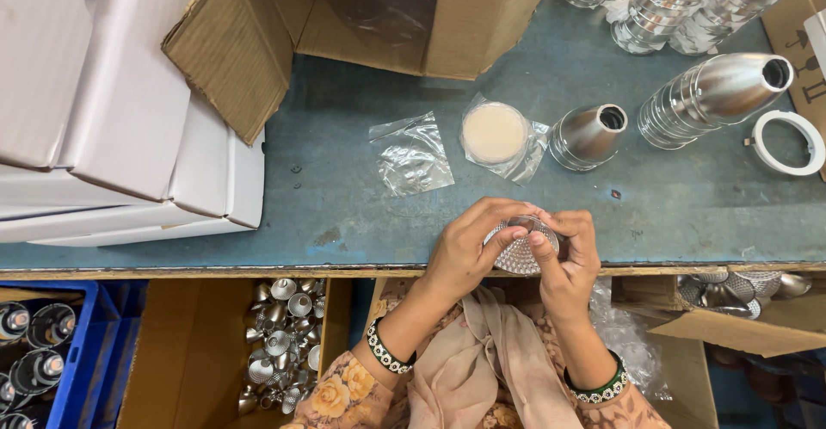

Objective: The person assembles small light fixtures by inserting a textured glass diffuser into a metal housing and then placing a white circular base into the diffuser. The person handles the components one at a time and places the assembled units into a cardboard box.

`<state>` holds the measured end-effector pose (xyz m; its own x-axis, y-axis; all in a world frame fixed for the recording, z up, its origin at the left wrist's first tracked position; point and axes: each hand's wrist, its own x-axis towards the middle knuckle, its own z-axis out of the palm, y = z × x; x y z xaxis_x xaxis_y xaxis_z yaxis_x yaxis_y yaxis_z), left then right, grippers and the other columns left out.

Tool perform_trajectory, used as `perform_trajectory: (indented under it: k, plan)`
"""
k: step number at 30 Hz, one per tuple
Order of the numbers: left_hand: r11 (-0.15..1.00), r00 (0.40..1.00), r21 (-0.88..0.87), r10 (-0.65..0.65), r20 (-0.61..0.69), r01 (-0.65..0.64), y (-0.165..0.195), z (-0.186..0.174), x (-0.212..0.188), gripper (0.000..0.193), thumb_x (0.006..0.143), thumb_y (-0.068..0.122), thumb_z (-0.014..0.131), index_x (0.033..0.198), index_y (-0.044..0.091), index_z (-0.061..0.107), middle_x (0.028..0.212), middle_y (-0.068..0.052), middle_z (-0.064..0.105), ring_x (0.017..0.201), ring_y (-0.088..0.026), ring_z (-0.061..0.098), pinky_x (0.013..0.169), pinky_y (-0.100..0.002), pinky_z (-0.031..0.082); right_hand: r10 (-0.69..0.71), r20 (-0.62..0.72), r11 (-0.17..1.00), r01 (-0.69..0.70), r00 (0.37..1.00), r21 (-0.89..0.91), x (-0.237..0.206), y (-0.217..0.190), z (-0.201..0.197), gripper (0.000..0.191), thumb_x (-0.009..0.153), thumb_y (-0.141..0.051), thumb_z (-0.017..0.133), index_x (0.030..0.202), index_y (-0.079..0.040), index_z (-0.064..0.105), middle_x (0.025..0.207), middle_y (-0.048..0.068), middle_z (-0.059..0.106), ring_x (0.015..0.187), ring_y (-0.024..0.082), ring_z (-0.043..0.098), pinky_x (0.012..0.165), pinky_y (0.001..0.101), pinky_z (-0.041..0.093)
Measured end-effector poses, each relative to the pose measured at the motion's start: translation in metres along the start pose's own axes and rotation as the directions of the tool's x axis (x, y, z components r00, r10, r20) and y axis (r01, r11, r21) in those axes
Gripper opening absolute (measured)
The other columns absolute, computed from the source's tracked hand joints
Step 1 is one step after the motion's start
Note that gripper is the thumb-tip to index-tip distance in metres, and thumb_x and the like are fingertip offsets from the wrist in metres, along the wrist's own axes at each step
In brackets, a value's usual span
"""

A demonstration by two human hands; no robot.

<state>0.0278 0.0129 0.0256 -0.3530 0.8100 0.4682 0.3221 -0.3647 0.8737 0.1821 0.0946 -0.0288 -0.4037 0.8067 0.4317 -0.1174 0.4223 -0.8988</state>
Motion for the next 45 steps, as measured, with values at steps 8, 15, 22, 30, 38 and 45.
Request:
perform_trajectory:
  k: [8,15,22,30,38,45]
  plan:
    - [1.000,1.000,-0.007,-0.017,0.016,0.018,0.001,-0.001,-0.001,0.025,0.100,0.011,0.068,0.124,0.007,0.067,0.121,-0.009,0.071,0.109,-0.024,0.073,0.091,-0.034,0.060,-0.001,-0.015,1.000,0.001,1.000,-0.030,0.000,0.000,0.000,0.017,0.100,-0.008,0.070,0.115,-0.003,0.062,0.113,0.003,0.053,0.104,0.011,0.055,0.096,0.0242,0.047]
    - [0.999,0.999,-0.014,-0.037,0.008,0.038,-0.001,0.000,-0.001,0.029,0.098,0.012,0.071,0.127,0.007,0.066,0.130,-0.010,0.069,0.120,-0.025,0.070,0.100,-0.034,0.058,-0.008,-0.004,1.000,0.008,1.000,-0.002,0.003,-0.005,0.003,0.023,0.101,-0.013,0.070,0.120,-0.002,0.062,0.125,0.008,0.059,0.120,0.017,0.061,0.107,0.0289,0.049]
    - [0.998,0.996,-0.058,-0.027,0.090,0.032,-0.002,-0.003,0.001,0.056,0.090,0.019,0.080,0.139,0.008,0.058,0.144,-0.012,0.061,0.135,-0.028,0.062,0.111,-0.036,0.052,0.112,0.079,0.787,-0.137,0.991,0.601,0.018,-0.008,-0.011,0.022,0.108,-0.014,0.057,0.129,-0.009,0.052,0.150,0.025,0.050,0.144,0.041,0.049,0.120,0.0534,0.043]
    - [0.999,0.990,0.006,-0.032,0.138,0.032,0.000,0.000,-0.003,0.053,0.086,0.020,0.084,0.134,0.011,0.063,0.142,-0.011,0.062,0.127,-0.026,0.065,0.102,-0.035,0.057,0.133,0.173,0.647,-0.218,0.976,0.730,0.017,-0.005,-0.022,0.021,0.109,-0.015,0.052,0.129,-0.012,0.052,0.153,0.036,0.045,0.148,0.048,0.045,0.118,0.0570,0.044]
    - [0.998,0.994,-0.046,-0.027,0.109,0.032,-0.010,-0.004,-0.011,0.053,0.079,0.014,0.087,0.128,0.008,0.069,0.131,-0.011,0.066,0.124,-0.026,0.065,0.107,-0.036,0.052,0.129,0.264,0.687,-0.278,0.956,0.671,0.014,-0.003,-0.021,0.032,0.109,-0.020,0.053,0.137,-0.006,0.050,0.151,0.030,0.049,0.139,0.036,0.053,0.114,0.0483,0.047]
    - [0.975,0.946,-0.165,-0.092,0.312,0.149,-0.007,-0.007,-0.011,0.070,0.080,0.017,0.082,0.143,0.006,0.053,0.135,-0.009,0.068,0.122,-0.021,0.066,0.107,-0.034,0.050,0.276,0.188,0.708,-0.332,0.943,0.623,-0.050,0.006,-0.073,0.037,0.105,-0.026,0.058,0.131,0.001,0.057,0.129,0.024,0.065,0.118,0.029,0.064,0.103,0.0419,0.052]
